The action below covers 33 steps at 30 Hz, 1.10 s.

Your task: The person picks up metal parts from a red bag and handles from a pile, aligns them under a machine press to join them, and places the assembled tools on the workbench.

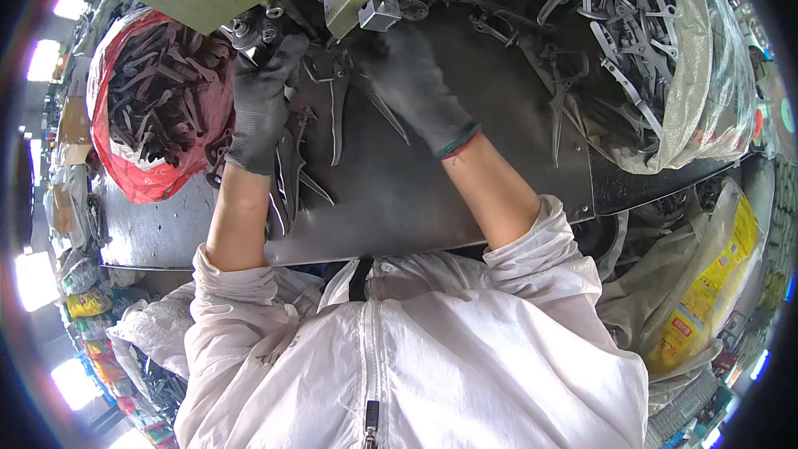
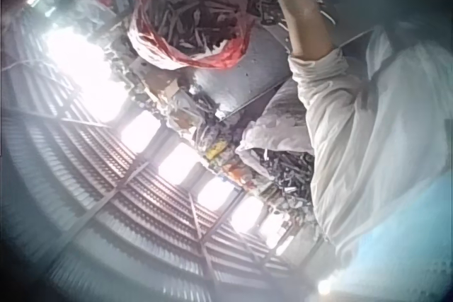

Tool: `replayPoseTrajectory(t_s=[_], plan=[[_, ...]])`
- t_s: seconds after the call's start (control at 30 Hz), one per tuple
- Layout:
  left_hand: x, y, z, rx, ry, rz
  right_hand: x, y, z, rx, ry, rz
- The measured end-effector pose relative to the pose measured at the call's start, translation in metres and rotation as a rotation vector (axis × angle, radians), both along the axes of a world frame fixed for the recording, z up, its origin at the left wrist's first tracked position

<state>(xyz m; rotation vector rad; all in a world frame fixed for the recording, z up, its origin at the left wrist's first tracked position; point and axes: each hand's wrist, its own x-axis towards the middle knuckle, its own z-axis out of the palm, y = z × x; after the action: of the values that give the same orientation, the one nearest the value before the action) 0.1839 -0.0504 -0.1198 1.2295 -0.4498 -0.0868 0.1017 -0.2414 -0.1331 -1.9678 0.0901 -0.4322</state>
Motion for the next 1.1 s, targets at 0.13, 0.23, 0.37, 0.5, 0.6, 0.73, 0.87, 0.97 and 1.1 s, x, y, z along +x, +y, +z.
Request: replayPoseTrajectory(t_s=[0.13,0.23,0.37,0.5,0.6,0.73,0.87,0.97,1.1], plan=[[-0.002,0.003,0.010,0.301,-0.048,0.051,-0.011,-0.043,-0.037,-0.506,-0.327,-0.042],[-0.006,0.023,0.000,0.668,-0.163,0.111,-0.022,-0.034,-0.063,-0.744,-0.181,0.000],[-0.007,0.027,-0.019,0.713,0.127,0.113,-0.010,-0.005,-0.074,-0.503,-0.060,-0.013],[-0.029,0.009,-0.002,0.594,0.374,0.062,0.009,-0.003,-0.089,-0.627,0.039,-0.082],[-0.038,0.015,-0.003,0.637,0.349,-0.001,0.004,-0.009,-0.092,-0.425,0.010,-0.096],[-0.048,0.022,-0.005,0.667,0.465,-0.071,-0.015,-0.016,-0.080,0.499,-0.014,-0.007],[-0.049,0.025,-0.022,0.686,0.221,-0.174,-0.037,0.023,-0.036,0.761,0.042,0.036],[-0.058,0.019,-0.002,0.572,0.475,-0.200,-0.044,0.031,-0.020,0.380,0.280,0.078],[-0.060,0.042,0.012,0.541,0.438,-0.235,-0.045,0.021,0.004,0.520,0.381,0.238]])
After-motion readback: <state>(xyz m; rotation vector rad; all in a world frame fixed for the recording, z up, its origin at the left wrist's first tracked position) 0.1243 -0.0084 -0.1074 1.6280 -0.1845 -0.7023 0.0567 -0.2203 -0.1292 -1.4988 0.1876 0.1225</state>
